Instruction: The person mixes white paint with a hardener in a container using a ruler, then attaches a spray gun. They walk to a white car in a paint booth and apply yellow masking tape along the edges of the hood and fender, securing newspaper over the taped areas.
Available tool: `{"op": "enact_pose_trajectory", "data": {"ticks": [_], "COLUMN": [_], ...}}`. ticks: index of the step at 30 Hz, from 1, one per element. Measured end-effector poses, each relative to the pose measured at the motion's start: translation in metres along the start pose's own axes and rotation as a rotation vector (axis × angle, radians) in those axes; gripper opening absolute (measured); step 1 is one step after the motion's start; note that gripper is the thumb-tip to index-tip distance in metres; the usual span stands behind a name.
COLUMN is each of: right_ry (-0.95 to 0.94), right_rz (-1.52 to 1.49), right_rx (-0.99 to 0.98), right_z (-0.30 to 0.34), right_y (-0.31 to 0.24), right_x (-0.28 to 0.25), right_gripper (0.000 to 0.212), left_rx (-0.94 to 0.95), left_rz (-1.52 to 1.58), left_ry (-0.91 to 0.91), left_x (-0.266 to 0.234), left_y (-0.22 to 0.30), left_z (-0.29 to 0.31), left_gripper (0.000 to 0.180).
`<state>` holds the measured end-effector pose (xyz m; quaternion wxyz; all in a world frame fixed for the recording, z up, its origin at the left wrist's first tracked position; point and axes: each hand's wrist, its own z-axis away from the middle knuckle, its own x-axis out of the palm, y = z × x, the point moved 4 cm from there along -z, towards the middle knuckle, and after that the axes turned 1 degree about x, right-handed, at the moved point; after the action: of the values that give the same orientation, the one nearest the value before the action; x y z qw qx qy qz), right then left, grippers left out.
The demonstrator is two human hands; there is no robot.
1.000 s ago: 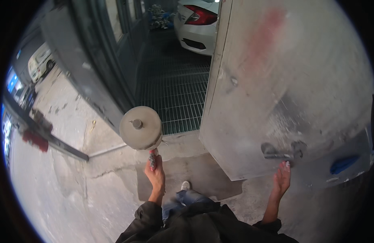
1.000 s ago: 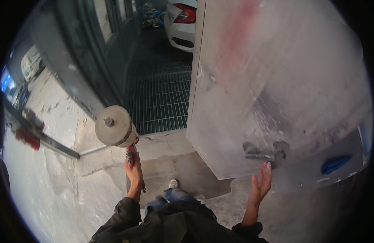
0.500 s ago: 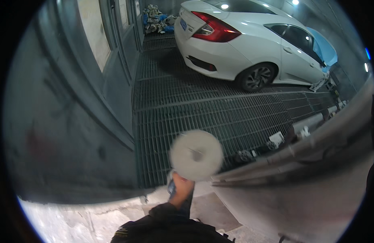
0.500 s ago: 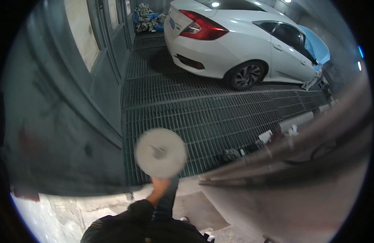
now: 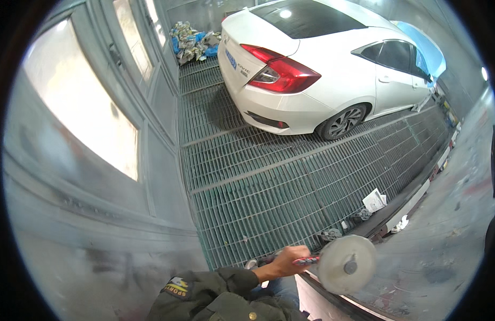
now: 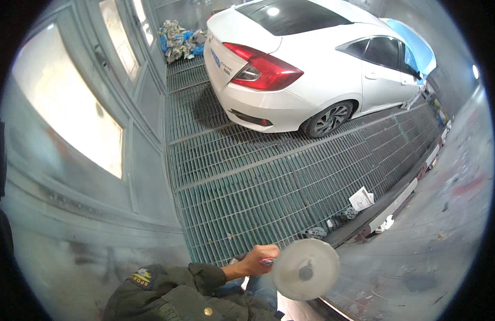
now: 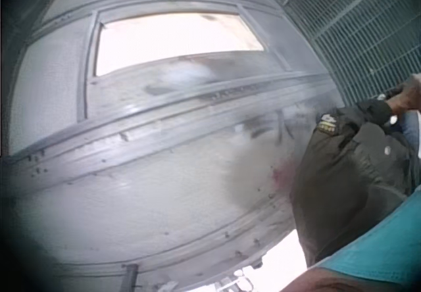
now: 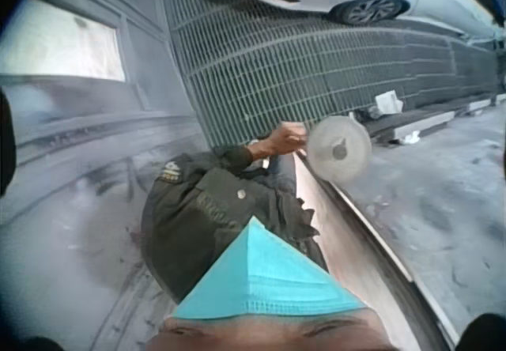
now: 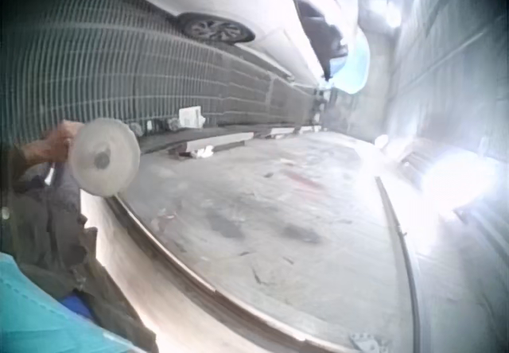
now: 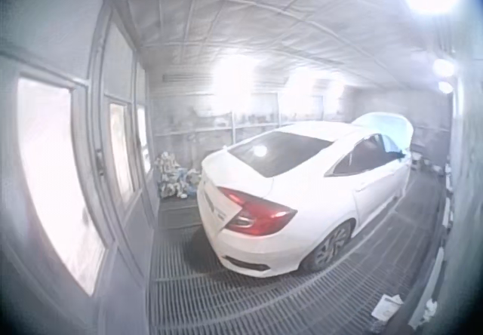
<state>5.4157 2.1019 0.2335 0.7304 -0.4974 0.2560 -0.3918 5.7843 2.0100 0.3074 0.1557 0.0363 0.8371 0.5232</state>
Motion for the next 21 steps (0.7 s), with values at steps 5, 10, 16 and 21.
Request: {"op": "enact_pose_trajectory", "data": {"ticks": [5,10,16,21], "right_ry": [0.087,0.353,0.799,1.265], "right_rz": [-0.039,-0.144,-0.291,-0.492], "right_rx": [0.055,0.059,0.094,0.126], "right_z": [-0.001,0.029,0.132,0.299], "right_y": [0.002,0.018,0.073,0.153], "right_x": [0.031,0.010,-0.023,-0.016], "right_gripper": [0.035,0.035,0.037,0.038], "left_rx": [0.099,0.197,0.174,0.337], "left_rz": [0.194,0.207,0.386,0.328], "left_ry": [-0.191,-0.485,-0.813,-1.280], "left_x": [0.000,-0.007,-0.032,-0.070], "left_y": [0.018,-0.010,-0.056,-0.095], "left_z": [-0.076,-0.131,-0.180,-0.225], "left_gripper": [0.013,0.013,0.018,0.023]}}
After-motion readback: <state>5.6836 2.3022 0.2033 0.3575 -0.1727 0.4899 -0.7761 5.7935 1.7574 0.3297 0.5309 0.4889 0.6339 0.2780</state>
